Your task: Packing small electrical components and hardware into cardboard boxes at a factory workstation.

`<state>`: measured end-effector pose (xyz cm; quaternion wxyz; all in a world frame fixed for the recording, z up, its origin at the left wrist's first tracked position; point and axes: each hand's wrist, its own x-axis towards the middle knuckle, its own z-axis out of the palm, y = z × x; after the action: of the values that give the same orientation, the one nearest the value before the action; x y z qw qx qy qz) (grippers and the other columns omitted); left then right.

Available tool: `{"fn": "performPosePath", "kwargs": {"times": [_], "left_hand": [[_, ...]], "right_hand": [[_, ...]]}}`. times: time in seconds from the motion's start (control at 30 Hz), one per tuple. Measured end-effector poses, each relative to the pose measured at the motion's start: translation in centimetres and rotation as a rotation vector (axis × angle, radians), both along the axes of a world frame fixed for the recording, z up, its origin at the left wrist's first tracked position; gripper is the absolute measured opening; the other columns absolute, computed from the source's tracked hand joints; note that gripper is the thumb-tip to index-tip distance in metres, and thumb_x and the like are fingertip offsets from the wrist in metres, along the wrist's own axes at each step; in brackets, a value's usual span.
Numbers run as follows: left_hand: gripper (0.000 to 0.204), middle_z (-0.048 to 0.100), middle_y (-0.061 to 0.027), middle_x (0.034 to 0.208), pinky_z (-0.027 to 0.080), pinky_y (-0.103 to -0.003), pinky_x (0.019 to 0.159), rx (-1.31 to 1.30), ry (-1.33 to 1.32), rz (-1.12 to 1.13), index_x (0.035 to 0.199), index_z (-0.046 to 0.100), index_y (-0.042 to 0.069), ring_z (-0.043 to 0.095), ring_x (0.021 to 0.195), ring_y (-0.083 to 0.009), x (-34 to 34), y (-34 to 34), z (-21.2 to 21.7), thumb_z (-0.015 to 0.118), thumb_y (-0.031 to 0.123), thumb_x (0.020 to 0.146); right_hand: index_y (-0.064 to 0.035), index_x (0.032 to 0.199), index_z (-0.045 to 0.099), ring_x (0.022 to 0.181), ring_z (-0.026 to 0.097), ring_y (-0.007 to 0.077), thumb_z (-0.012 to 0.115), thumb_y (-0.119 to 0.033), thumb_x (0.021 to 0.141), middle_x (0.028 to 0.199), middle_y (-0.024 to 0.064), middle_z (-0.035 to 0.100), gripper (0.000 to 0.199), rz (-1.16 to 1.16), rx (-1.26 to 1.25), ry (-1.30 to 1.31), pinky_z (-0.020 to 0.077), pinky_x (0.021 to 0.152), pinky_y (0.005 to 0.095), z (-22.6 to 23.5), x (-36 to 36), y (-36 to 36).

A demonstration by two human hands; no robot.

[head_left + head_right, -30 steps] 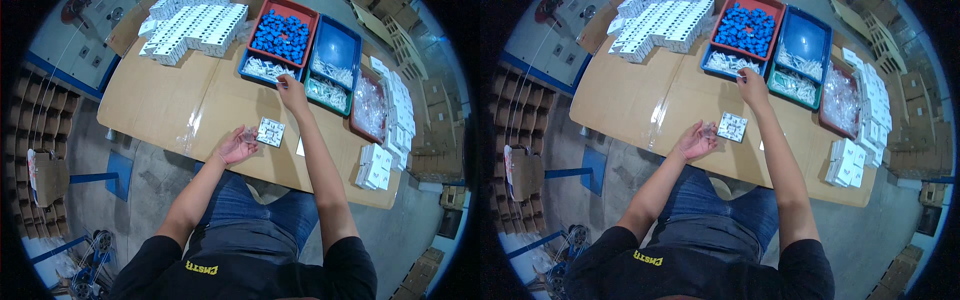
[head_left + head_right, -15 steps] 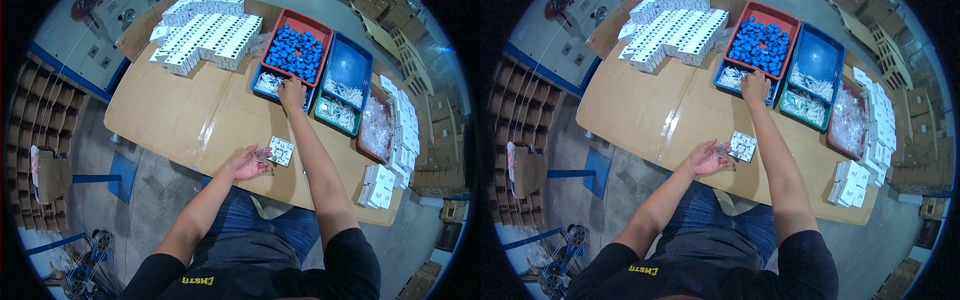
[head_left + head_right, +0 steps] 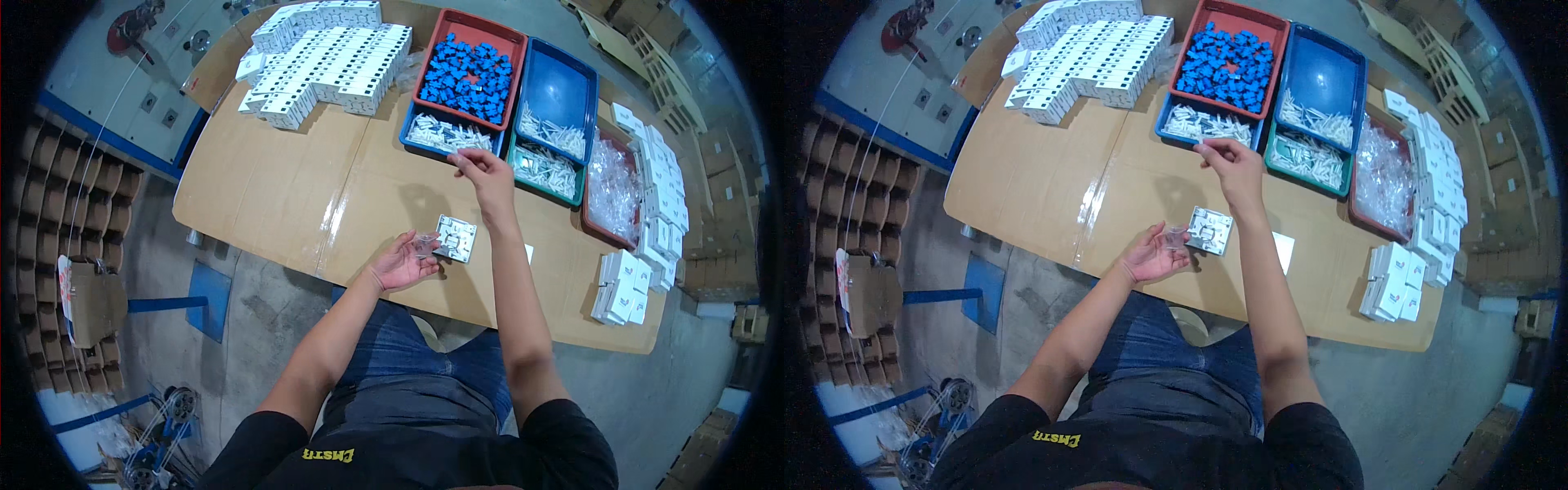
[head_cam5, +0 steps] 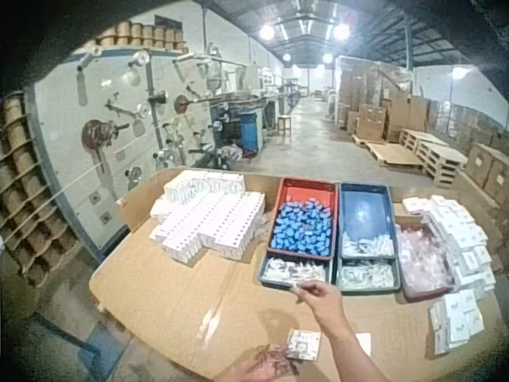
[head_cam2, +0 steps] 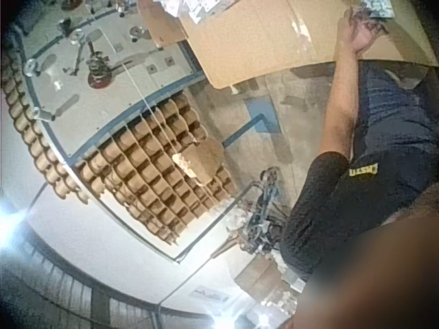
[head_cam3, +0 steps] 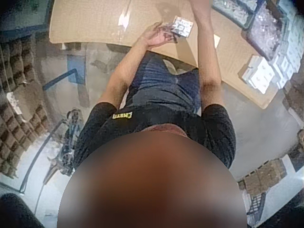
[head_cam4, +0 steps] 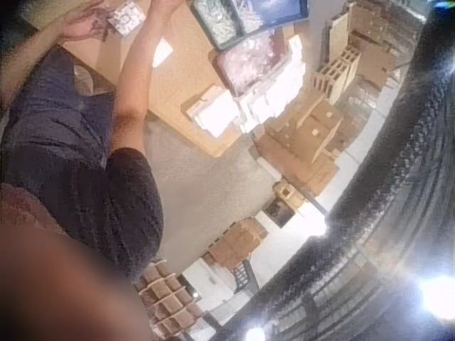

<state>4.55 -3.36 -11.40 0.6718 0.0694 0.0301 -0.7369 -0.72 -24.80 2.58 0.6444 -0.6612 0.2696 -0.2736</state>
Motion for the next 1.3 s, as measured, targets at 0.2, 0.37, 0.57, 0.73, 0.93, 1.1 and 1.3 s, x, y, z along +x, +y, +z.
{"fn": "performPosePath", "kwargs": {"times": [0.2,0.37,0.57,0.73,0.93,1.1,1.3], "left_hand": [[0.052,0.070,-0.0060,0.118,0.048,-0.043,0.102,0.067,-0.046,0.038,0.136,0.060,0.008,0.061,0.095,-0.0226,-0.1,0.1,0.4,0.067,0.041,0.096],[0.057,0.066,-0.0042,0.116,0.049,-0.045,0.099,0.038,-0.003,0.082,0.134,0.058,0.012,0.060,0.096,-0.0227,-0.4,0.2,0.0,0.075,0.043,0.089],[0.054,0.065,0.0012,0.118,0.044,-0.050,0.106,-0.021,-0.122,0.162,0.131,0.059,0.015,0.058,0.104,-0.0223,-0.6,1.2,-0.4,0.067,0.052,0.093],[0.049,0.066,0.0007,0.120,0.043,-0.052,0.107,-0.133,-0.078,0.209,0.129,0.062,0.013,0.059,0.111,-0.0221,-1.7,1.3,0.4,0.060,0.051,0.098],[0.052,0.067,0.0008,0.117,0.046,-0.045,0.102,-0.035,0.039,0.261,0.134,0.061,0.014,0.061,0.103,-0.0198,-6.2,1.6,6.5,0.058,0.052,0.099],[0.053,0.068,0.0012,0.116,0.049,-0.039,0.092,-0.011,0.156,0.222,0.135,0.062,0.014,0.061,0.100,-0.0182,-9.2,1.5,9.0,0.056,0.054,0.100],[0.046,0.070,0.0000,0.115,0.054,-0.037,0.089,0.071,-0.106,0.194,0.127,0.064,0.011,0.064,0.097,-0.0154,-10.5,1.9,9.9,0.064,0.048,0.098]], "right_hand": [[0.0020,0.112,0.068,0.067,0.058,0.0076,0.069,-0.004,0.094,0.098,0.0129,0.073,0.019,0.086,0.554,-0.393,0.0484,0.062,0.0204,4.2,-6.8,4.4],[0.0023,0.111,0.068,0.068,0.058,0.0067,0.069,-0.005,0.094,0.100,0.0129,0.073,0.019,0.067,0.564,-0.389,0.0488,0.062,0.0198,4.3,-9.9,5.7],[0.0025,0.111,0.068,0.067,0.056,0.0066,0.070,-0.004,0.093,0.100,0.0143,0.074,0.019,0.077,0.562,-0.338,0.0469,0.063,0.0193,4.2,-13.4,8.3],[0.0028,0.111,0.067,0.067,0.056,0.0078,0.071,-0.003,0.092,0.098,0.0146,0.074,0.020,0.073,0.573,-0.281,0.0454,0.062,0.0199,3.7,-16.2,10.5],[0.0018,0.109,0.069,0.070,0.056,0.0058,0.073,-0.001,0.091,0.095,0.0093,0.073,0.019,0.041,0.427,-0.185,0.0439,0.063,0.0194,3.7,-16.4,11.5],[-0.0001,0.108,0.072,0.072,0.054,0.0034,0.072,-0.002,0.092,0.091,0.0025,0.071,0.016,-0.076,0.149,-0.104,0.0420,0.063,0.0183,3.8,-16.0,12.0],[-0.0022,0.105,0.073,0.066,0.048,0.0024,0.073,-0.003,0.090,0.087,-0.0002,0.070,0.014,-0.106,-0.227,-0.060,0.0391,0.059,0.0202,3.4,-15.7,12.0]]}}
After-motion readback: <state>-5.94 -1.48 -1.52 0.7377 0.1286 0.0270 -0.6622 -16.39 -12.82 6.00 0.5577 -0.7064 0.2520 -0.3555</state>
